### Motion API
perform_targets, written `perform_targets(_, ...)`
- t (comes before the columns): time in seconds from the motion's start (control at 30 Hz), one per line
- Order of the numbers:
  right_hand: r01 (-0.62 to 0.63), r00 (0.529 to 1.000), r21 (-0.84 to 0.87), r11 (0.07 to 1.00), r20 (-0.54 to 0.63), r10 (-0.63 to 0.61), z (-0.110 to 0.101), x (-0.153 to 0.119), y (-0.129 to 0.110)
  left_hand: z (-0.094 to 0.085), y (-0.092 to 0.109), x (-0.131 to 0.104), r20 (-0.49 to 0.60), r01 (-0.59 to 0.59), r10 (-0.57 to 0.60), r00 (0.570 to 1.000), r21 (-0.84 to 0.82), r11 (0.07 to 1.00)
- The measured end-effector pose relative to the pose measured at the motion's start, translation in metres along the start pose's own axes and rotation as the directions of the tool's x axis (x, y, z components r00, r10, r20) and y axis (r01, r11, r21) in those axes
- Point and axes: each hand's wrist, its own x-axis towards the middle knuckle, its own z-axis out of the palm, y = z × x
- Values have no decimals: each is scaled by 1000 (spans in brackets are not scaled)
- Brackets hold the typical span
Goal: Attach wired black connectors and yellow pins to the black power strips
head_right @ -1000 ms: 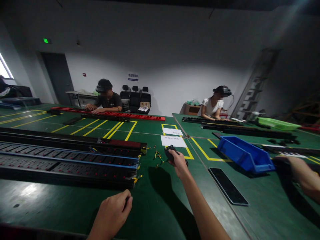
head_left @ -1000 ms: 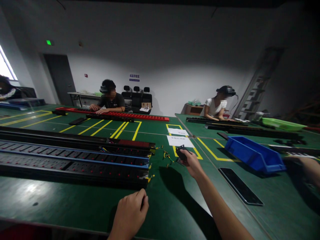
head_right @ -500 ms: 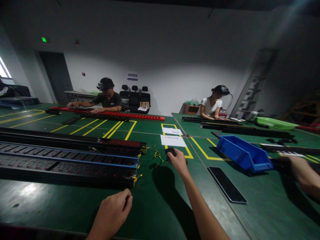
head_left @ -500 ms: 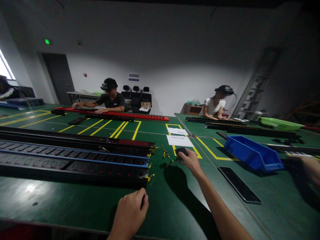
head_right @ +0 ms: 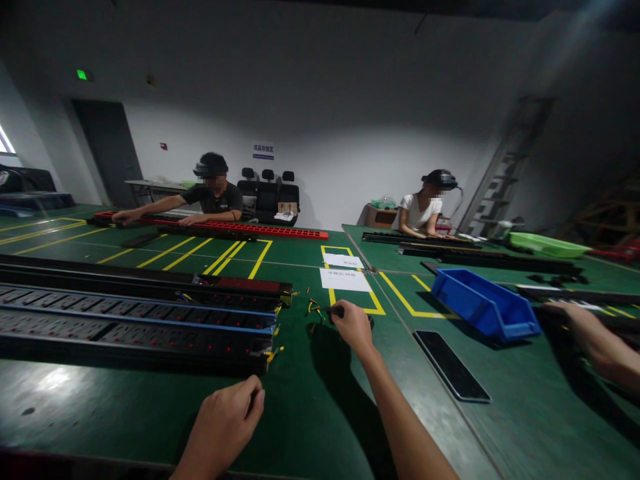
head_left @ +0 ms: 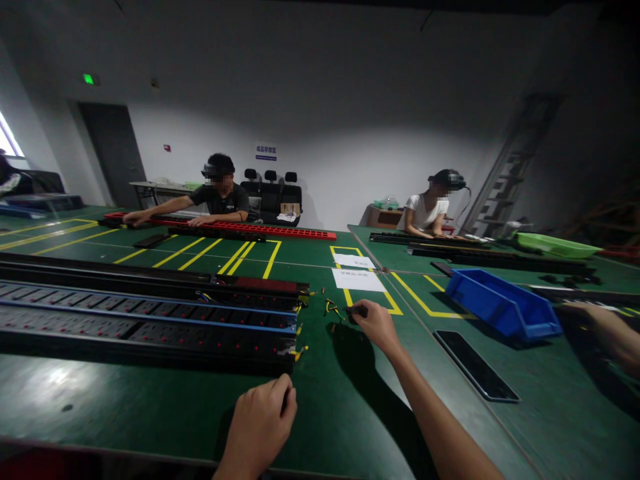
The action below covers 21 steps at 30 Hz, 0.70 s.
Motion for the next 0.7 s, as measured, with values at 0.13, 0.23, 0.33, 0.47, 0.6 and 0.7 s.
perform_targets(0.13, -51, 998, -10, 999, -43, 50, -1, 1, 7, 0, 0, 0, 8, 5, -5, 1000, 7, 1000)
perform_targets(0.23, -100, 992, 55, 993, -71, 104, -2, 3, 10, 0, 0, 0, 10, 6, -6, 1000, 10, 1000)
perform_targets(0.33, -123, 987, 66, 990, -99, 129, -5, 6, 13, 1, -1, 1, 4, -3, 3, 1000, 11, 1000)
perform_targets(0.47, -149, 969, 50, 988, -191, 156, -15, 14, 21, 1, -1, 1, -7, -11, 11, 1000, 14, 1000)
perform_targets(0.6, -219, 936, 97, 971, -260, 237, -28, 21, 34, 0, 0, 1, 1, -4, 4, 1000, 6, 1000)
perform_targets(0.7, -243, 920, 115, 963, -287, 266, -32, 22, 42, 0, -1, 1, 2, -3, 3, 1000, 2, 1000)
